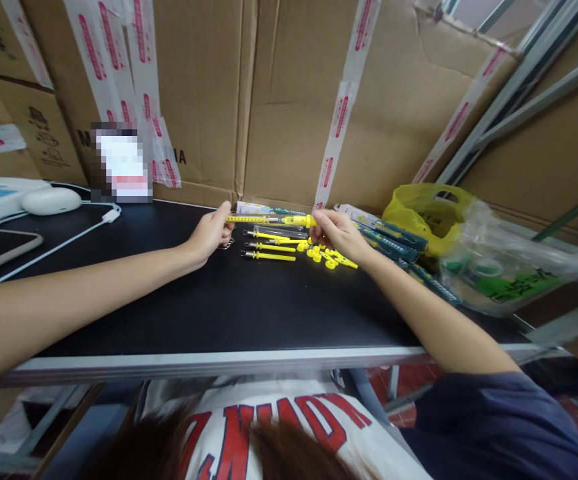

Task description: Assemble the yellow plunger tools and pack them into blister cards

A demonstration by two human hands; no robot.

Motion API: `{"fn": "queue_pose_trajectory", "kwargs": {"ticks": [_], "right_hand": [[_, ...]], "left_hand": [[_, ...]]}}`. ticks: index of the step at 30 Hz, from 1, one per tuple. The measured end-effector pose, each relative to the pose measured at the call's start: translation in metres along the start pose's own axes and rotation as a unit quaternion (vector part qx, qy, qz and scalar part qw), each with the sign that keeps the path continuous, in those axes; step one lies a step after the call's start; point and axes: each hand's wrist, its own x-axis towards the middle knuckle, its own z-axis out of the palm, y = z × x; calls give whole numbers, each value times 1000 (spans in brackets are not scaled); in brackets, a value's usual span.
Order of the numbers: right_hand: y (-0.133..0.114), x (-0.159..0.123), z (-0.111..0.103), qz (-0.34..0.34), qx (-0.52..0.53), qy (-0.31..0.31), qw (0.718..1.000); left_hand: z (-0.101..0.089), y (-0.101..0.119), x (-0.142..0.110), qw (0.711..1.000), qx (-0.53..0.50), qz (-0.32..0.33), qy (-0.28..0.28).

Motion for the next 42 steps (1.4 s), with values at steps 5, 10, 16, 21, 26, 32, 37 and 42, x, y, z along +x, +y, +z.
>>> {"fn": "queue_pose_trajectory", "kwargs": {"ticks": [5,10,16,21,26,32,37,42], "right_hand": [[0,0,0,3,-8,-9,1000],[-1,0,0,6,-13,-13,1000],[-5,-2,-1,6,-24,-32,999],[-7,-3,-4,12,-7,-59,998],[-4,-2,-4,12,-7,-61,998],[1,-2,-4,26,-23,-66,997],[-3,-2,-3,34,-5,-44,998],[-7,-3,-2,12,38,-45,998]], "left_hand": [[-1,-1,0,1000,0,5,-2],[0,0,1,1000,1,5,1],[1,2,-1,1000,-3,1,-2],[1,1,0,1000,-6,1,0],[1,1,0,1000,-6,-1,-1],[1,2,-1,1000,1,1,-2],[1,3,-1,1000,-2,0,-3],[2,3,-2,1000,0,-2,1]]}}
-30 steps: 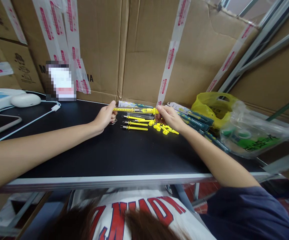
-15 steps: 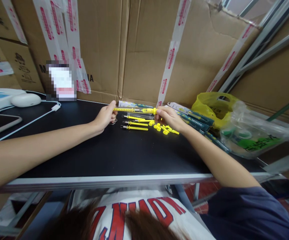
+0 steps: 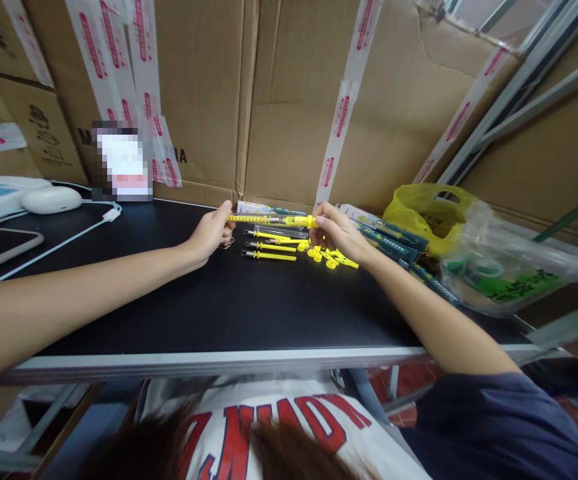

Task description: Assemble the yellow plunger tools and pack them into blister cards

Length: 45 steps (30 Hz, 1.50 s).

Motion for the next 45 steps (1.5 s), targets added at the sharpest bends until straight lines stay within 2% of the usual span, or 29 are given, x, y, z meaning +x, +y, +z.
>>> {"fn": "queue_pose_trajectory", "kwargs": {"ticks": [9,13,17,27,32,37,45], "right_hand": [[5,1,1,7,-61,7,998],[3,1,0,2,-22,20,1000],[1,0,0,-5,10,4,1000],[2,0,1,1,-80,12,997],[1,-1,1,-7,-46,29,999],[0,-2,1,-24,-5,13,1000],[4,0,1,-36,-53,22,998]], "left_hand": [[-3,-4,3,1000,-4,2,-10],[-2,-4,3,1000,-4,7,-7],[-1,-2,1,1000,-6,4,-4],[-1,-3,1,1000,-4,3,-7],[0,-2,2,1000,-11,1,-3],[-1,-2,2,1000,-10,3,-4],[0,0,-1,1000,-8,-2,-2]]}}
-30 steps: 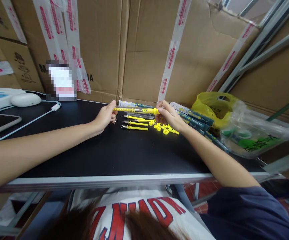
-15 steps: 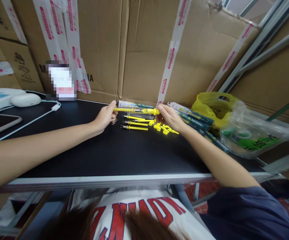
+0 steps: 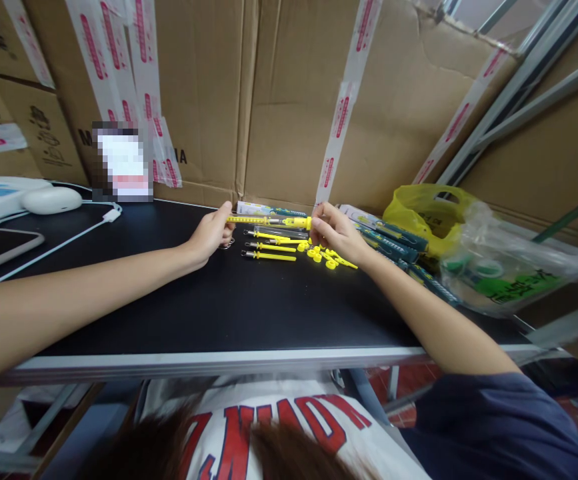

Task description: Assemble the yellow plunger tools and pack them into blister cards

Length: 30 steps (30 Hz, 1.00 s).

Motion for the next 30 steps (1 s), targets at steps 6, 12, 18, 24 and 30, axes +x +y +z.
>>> {"fn": "queue_pose_trajectory", "kwargs": {"ticks": [6,12,18,24,30], "right_hand": [[0,1,-1,5,-62,5,998],[1,-1,-1,-4,3,-9,1000],[3,0,-1,-1,-30,-8,1000],[2,-1,0,-20,11,21,1000],[-4,-2,3,-51,37,25,998]], "left_hand": [[1,1,-1,1000,5,-4,2],[0,-1,0,1000,0,4,-8],[-1,-2,1,1000,3,6,-8],[0,-1,0,1000,2,3,-3],[0,-2,0,1000,11,4,-8]]}}
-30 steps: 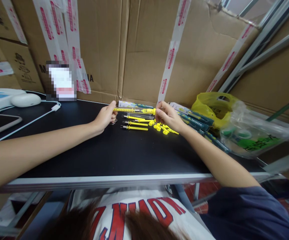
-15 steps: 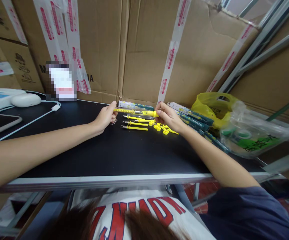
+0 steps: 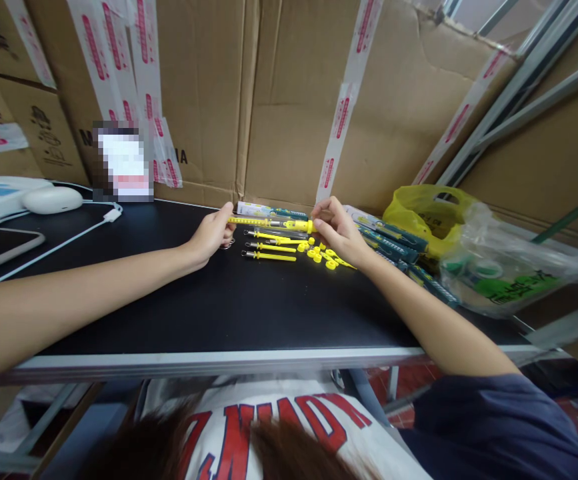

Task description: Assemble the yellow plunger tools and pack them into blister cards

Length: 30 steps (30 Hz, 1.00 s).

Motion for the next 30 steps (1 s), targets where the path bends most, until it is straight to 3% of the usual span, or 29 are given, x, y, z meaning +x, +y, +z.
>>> {"fn": "queue_pose_trajectory", "kwargs": {"ticks": [30], "right_hand": [[-1,-1,0,9,-2,-37,999]], "left_hand": [[-1,-1,2,1000,-2,2,0]]}}
